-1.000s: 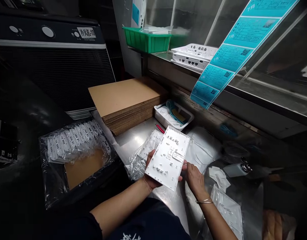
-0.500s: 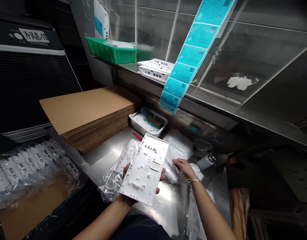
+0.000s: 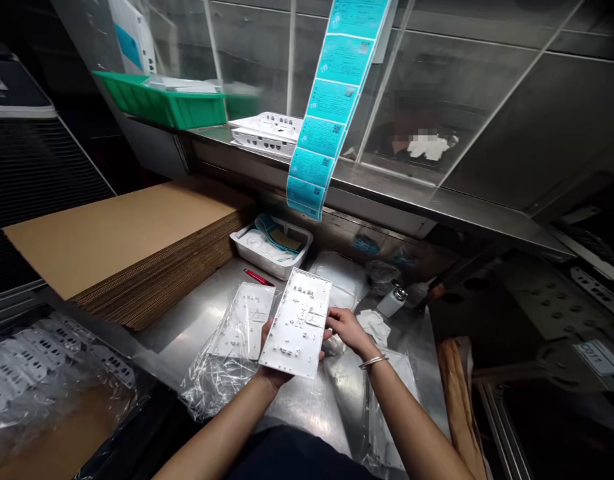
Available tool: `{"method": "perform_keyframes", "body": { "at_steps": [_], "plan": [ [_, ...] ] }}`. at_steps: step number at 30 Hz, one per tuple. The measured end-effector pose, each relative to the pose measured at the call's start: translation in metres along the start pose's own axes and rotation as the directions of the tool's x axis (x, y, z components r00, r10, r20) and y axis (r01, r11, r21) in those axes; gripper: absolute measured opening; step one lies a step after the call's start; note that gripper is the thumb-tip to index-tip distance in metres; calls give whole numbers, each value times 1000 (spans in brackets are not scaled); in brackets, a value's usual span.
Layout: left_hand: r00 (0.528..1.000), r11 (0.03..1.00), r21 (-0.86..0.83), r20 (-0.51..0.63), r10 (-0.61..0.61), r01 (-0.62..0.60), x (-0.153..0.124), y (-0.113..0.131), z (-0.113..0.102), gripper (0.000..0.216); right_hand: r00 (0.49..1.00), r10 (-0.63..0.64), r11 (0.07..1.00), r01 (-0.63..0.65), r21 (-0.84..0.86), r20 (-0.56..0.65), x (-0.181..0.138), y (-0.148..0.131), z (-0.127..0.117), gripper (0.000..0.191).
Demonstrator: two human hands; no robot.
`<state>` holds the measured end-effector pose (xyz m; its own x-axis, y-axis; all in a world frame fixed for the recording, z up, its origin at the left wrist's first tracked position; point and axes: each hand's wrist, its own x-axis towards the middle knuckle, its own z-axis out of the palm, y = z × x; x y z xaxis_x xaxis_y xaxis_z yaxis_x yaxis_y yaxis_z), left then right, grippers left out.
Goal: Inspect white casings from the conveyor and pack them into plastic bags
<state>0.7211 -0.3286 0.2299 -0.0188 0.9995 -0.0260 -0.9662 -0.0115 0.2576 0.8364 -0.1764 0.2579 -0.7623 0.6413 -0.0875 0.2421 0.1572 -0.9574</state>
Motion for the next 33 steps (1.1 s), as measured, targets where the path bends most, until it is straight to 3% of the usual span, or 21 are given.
{"method": "perform_keyframes", "body": {
  "at_steps": [3,5,7,12,15,17,18,20,21,23,25,27,29,33],
  "plan": [
    [1000,999,34,-1,18,-18,11,0,-4,71,989,128,920,-90,383,-74,-5,-2,-7,18],
    [999,999,28,-8,45,-45,14,2,-9,65,974,174,744,-31,667,-149,-7,-5,-18,19],
    [999,999,4,5,53,-53,13,7,-15,67,957,175,646,66,761,-231,-7,-8,-27,21],
    [998,998,44,60,34,-37,-7,29,-24,72,846,150,859,144,491,-511,2,-7,-16,25],
    [996,958,287,85,-20,-5,-22,35,-18,78,838,137,885,137,446,-528,5,-6,-5,28],
    [999,858,513,-12,-30,32,-27,27,-6,79,829,51,921,177,348,-557,0,-8,-2,31],
    [996,805,591,-93,0,56,-28,21,0,81,816,-50,950,218,225,-576,-5,-9,-1,31],
    [971,790,602,-237,35,119,-24,8,14,80,791,-351,936,317,-154,-501,-17,-11,1,29],
    [964,840,519,-265,-14,155,-21,4,20,75,779,-488,864,368,-344,-393,-23,-11,2,27],
    [966,953,225,-204,-159,204,-14,-1,29,62,771,-617,694,438,-571,-159,-32,-12,7,23],
    [978,986,-78,-137,-158,149,-8,1,33,52,777,-626,635,460,-620,-66,-36,-17,16,24],
    [974,974,-226,-213,-78,29,-5,5,35,48,808,-590,651,473,-594,-3,-33,-33,29,24],
    [960,972,-236,-267,-80,15,-5,5,38,56,825,-558,644,500,-579,91,-29,-60,42,23],
    [986,991,-133,-161,-43,21,-22,-12,37,88,779,-588,514,566,-644,216,-50,-126,65,20]
  ]
}}
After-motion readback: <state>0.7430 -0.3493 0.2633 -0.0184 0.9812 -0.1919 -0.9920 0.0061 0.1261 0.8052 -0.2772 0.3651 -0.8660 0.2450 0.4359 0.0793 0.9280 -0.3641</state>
